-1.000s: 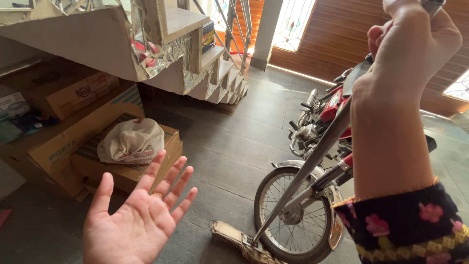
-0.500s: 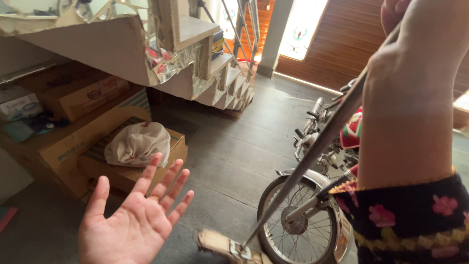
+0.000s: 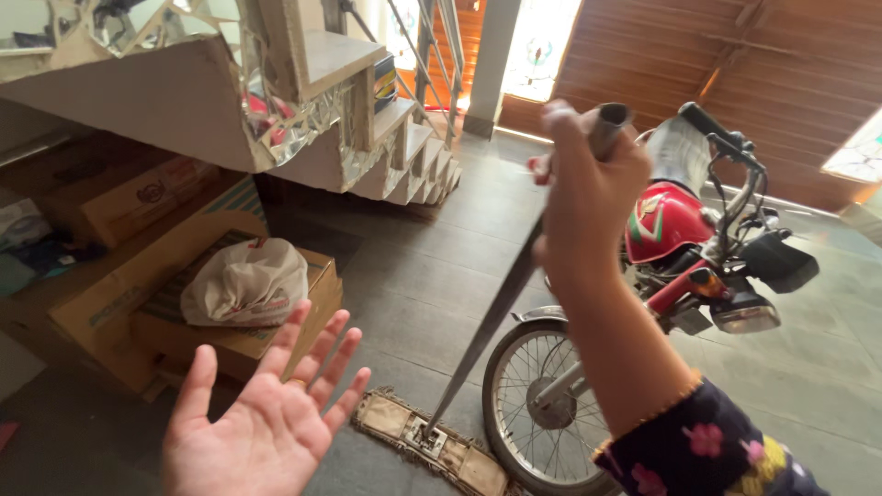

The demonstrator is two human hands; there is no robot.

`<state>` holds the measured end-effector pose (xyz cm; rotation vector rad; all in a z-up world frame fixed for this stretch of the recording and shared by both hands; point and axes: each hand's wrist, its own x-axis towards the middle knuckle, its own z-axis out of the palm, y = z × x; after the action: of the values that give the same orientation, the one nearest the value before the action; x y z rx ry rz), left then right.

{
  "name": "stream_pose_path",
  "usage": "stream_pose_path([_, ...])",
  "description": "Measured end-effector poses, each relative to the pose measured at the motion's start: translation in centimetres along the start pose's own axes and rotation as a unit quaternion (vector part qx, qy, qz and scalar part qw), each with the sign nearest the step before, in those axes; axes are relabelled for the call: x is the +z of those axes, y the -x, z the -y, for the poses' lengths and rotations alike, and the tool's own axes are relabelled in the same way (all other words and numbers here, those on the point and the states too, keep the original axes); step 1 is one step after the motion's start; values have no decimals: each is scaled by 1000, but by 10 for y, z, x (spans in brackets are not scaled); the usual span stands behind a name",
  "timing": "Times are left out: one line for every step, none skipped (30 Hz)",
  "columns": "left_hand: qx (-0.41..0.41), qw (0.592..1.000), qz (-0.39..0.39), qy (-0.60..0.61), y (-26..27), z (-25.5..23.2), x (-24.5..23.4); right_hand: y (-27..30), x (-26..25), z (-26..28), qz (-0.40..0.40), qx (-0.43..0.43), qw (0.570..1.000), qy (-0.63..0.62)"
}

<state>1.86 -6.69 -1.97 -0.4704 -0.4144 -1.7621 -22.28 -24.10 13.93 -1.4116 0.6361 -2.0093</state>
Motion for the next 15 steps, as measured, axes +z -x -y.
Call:
stream_pose_path([3,1000,-1,-1,2,-1,-1,3,-2,-2,24,-31,999,26])
stream_pose_path([-5,1000,-6,11,3,0,-2,0,-6,-2,27,-31,999,27])
stream_pose_path([-12,1000,-10,24,3,2,-4,-4,-11,-1,31,-27,999,16])
stream_pose_path([-20,999,-10,29,2,4,-6,-6,-20,1,25,-25,999,11])
stream_pose_path([-23,999,-5,35,2,8,-9,-8,-26,1,19,-28,999,18])
stream_pose_path([-28,999,-3,41,1,10,-10,-8,-33,1,2,-42,998,41])
stream_pose_path([-40,998,-6,46,-1,11,-12,-7,-40,2,-15,-55,996,64])
stream_pose_path([-44,998,-11,46,-3,14,-14,-7,-47,4,-19,-56,996,69])
stream_pose_path([-49,998,-17,46,-4,16,-16,-6,-56,8,-15,-66,996,64])
stream_pose_path([-47,998,-15,50,-4,19,-17,-5,-61,11,-3,-74,996,58])
stream_pose_path([-54,996,-22,69,-4,21,-18,-1,-67,15,1,-75,995,61])
stream_pose_path([-64,994,-28,89,-5,23,-20,4,-75,21,-11,-54,996,62])
stream_pose_path([-65,993,-25,93,-5,28,-21,7,-82,25,-24,-34,997,64])
stream_pose_path([-70,993,-28,91,-6,31,-23,10,-88,29,-30,-37,996,70])
stream_pose_path([-75,993,-31,90,-7,35,-24,11,-95,32,-27,-2,996,90])
